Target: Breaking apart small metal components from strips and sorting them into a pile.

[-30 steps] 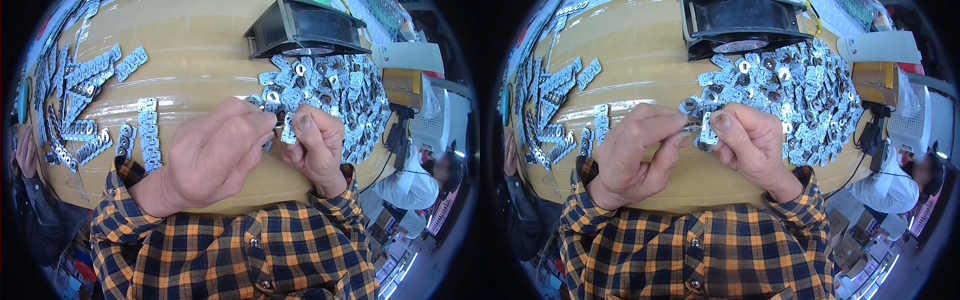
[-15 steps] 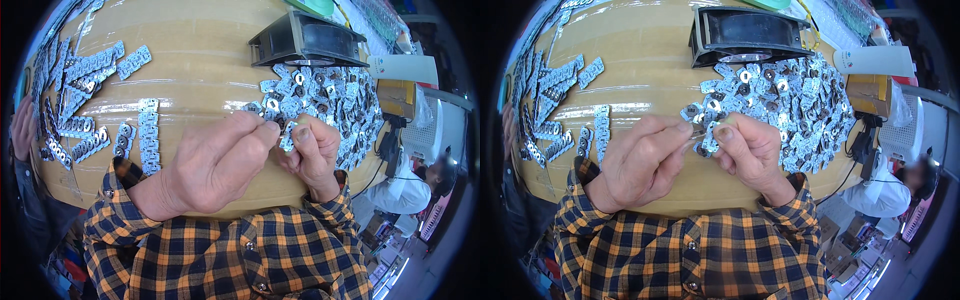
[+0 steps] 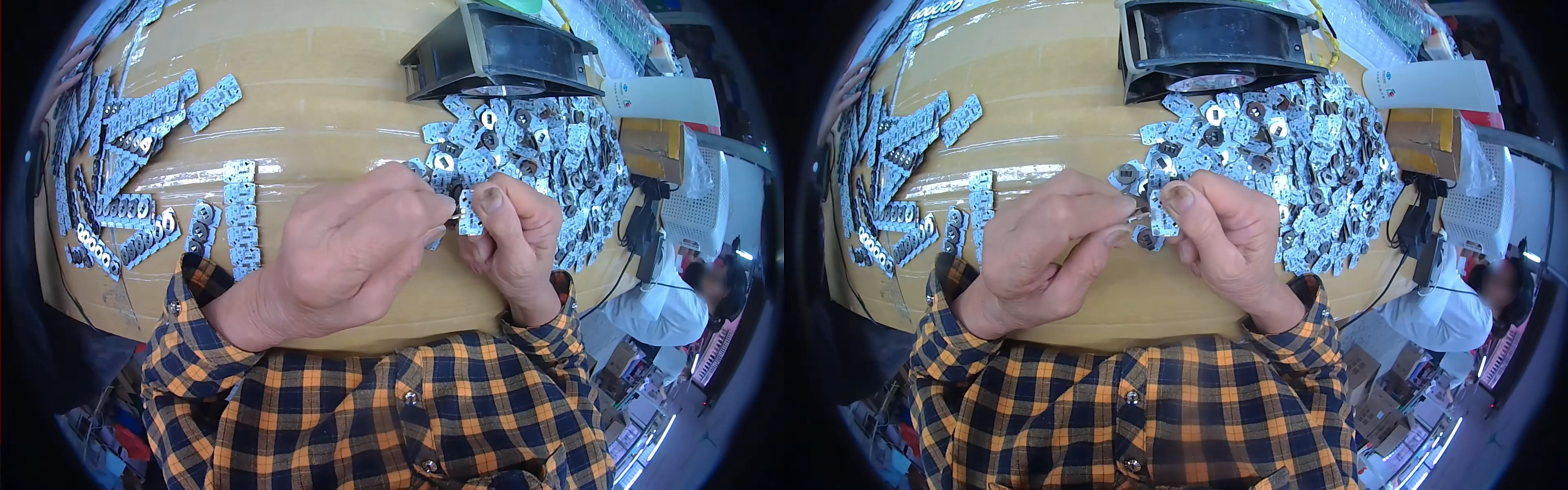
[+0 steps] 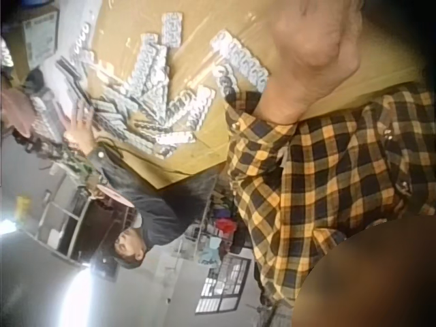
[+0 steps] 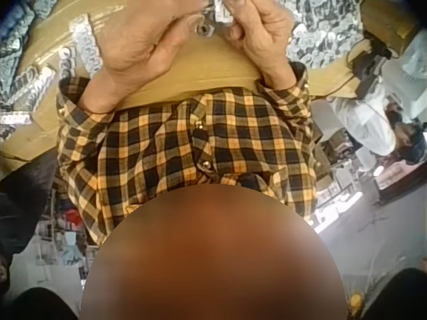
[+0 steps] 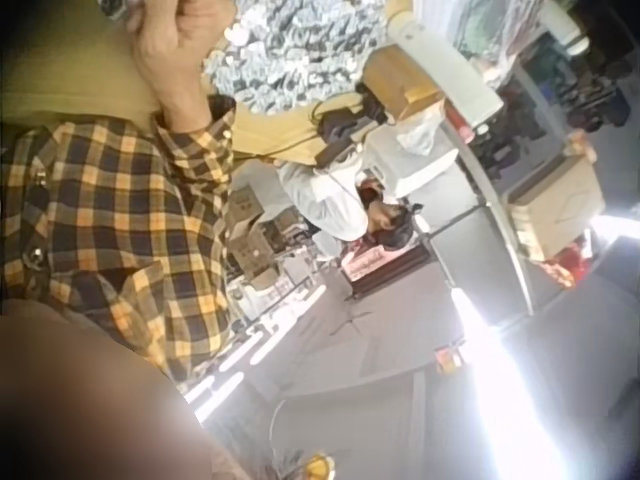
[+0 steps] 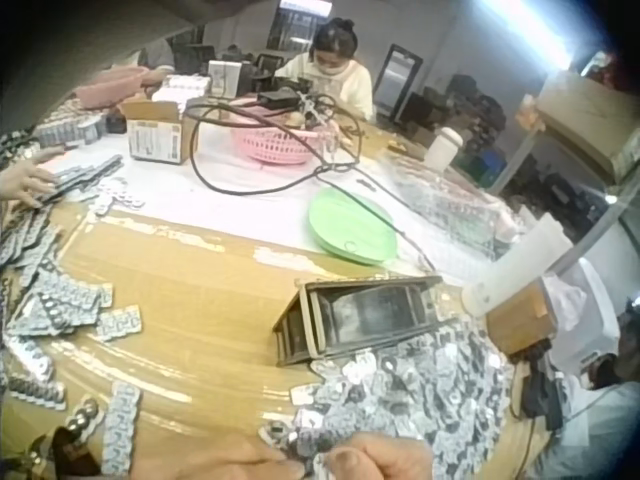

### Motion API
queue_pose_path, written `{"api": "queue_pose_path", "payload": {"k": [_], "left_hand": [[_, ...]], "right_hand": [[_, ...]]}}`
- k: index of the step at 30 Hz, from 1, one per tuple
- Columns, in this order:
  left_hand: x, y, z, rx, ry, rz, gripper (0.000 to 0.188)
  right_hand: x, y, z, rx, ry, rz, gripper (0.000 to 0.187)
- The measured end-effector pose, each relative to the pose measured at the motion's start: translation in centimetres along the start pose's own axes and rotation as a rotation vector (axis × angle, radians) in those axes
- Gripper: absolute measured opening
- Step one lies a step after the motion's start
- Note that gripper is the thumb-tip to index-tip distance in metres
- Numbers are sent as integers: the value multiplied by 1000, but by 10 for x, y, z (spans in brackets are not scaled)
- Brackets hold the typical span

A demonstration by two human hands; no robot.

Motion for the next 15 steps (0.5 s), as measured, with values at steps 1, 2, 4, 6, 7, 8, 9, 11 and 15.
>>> {"api": "queue_pose_path", "payload": {"k": [1, 2, 4, 6, 7, 8, 9, 11, 15], "left_hand": [[1, 0, 1, 45, -5, 1, 27], [2, 0, 2, 49, -6, 3, 27], [1, -1, 4, 149, -59, -16, 27], [5, 1, -3, 141, -25, -38, 24], [7, 1, -6, 128, 11, -57, 21], [4, 2, -6, 133, 12, -56, 21], [1, 2, -4, 122, 170, 162, 19], [1, 2, -4, 111, 325, 381, 18], [4, 3, -9, 23, 839, 512, 20]], "right_hand": [[1, 0, -1, -2, -4, -1, 36], [2, 0, -1, -16, -7, -19, 36], [0, 0, 1, -33, -12, -38, 35], [-5, -4, 9, -1, 267, 158, 34], [-4, -5, 11, -5, 264, 156, 34], [-1, -5, 12, -71, 454, 209, 33], [2, -4, 14, -137, 644, 260, 32], [4, 0, 16, -112, 581, 174, 31], [7, -1, 12, 81, 393, 242, 31]]}}
Point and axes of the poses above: each hand's wrist, its own y-axis away from the middle knuckle, its own z-axis out of the back of the hand, x = y × z, the point moved 1 cm from there along -y, towards the middle knuckle, and after that the axes turned 10 degrees about x, right-handed, at the moved point
